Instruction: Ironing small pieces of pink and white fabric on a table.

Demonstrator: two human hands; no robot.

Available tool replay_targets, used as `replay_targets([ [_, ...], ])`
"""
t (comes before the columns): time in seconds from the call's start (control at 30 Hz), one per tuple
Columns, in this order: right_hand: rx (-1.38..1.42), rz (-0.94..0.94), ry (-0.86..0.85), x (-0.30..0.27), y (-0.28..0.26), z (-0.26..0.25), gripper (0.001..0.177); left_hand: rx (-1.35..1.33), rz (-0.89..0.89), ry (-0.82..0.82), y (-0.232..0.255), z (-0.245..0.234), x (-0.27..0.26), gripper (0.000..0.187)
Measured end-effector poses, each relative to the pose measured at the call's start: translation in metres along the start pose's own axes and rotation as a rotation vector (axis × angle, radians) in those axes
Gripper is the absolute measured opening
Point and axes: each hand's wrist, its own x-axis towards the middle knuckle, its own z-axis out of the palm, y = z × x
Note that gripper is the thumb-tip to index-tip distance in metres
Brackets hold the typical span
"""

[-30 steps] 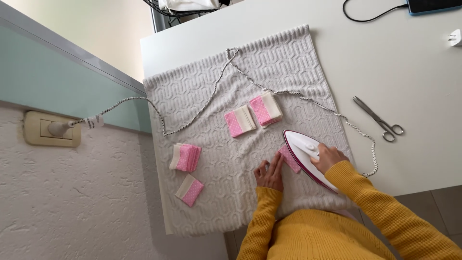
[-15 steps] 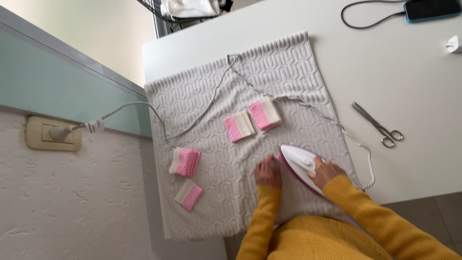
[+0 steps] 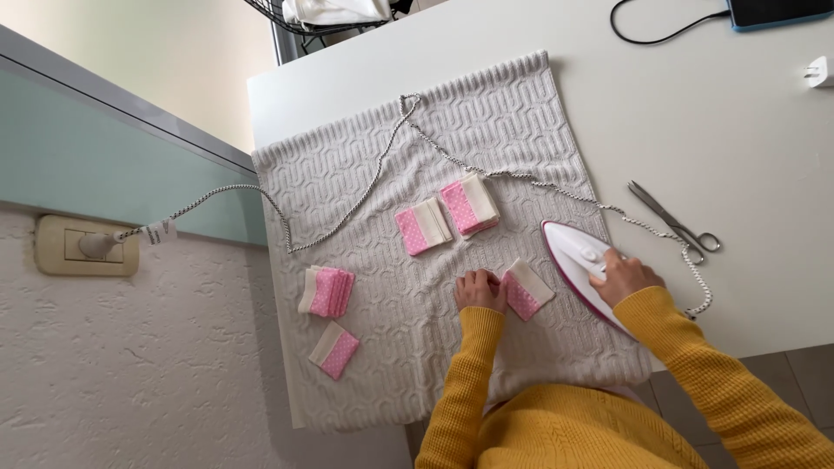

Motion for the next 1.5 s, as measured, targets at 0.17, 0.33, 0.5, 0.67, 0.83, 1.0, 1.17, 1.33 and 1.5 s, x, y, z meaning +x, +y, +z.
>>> replay_targets([
  [0.17, 0.007, 0.008, 0.020, -0.005, 0.004, -0.016, 0.051, -0.119, -0.045, -0.050, 0.002, 0.003, -0.005, 0.028],
  [0.33, 0.120, 0.010, -0.016, -0.004, 0.010, -0.005, 0.054, -0.174, 0.094, 0.075, -0.003, 0.005, -0.002, 0.037],
  [0.5, 0.057, 0.003, -0.008, -0.006, 0.015, 0.004, 0.055, -0.072, -0.001, -0.069, 0.006, -0.001, 0.000, 0.026],
  [0.67, 0.050, 0.013, -0.001, -0.011, 0.014, 0.001, 0.054, -0.560, -0.199, -0.084, -0.023, 0.027, 0.002, 0.026],
  [0.83, 0.070, 0.016, 0.011, -0.014, 0.013, -0.004, 0.054, -1.005, 0.026, 0.062, -0.024, 0.016, 0.008, 0.032],
  [1.0, 0.061, 0.002, 0.045, -0.018, 0.013, -0.002, 0.054, -0.579, 0.369, 0.326, 0.009, -0.017, -0.011, 0.019],
  [1.17, 0.053, -0.024, 0.051, -0.033, 0.003, -0.004, 0.053, -0.337, 0.696, 0.323, -0.015, 0.028, -0.059, 0.016],
  [1.33, -0.002, -0.247, -0.016, -0.035, -0.010, 0.013, 0.046, -0.191, 0.810, 0.224, -0.021, 0.016, -0.089, 0.019],
  [1.5, -0.200, -0.305, -0.090, -0.021, -0.044, 0.023, 0.047, -0.435, 0.603, 0.087, -0.051, 0.021, -0.101, 0.015],
])
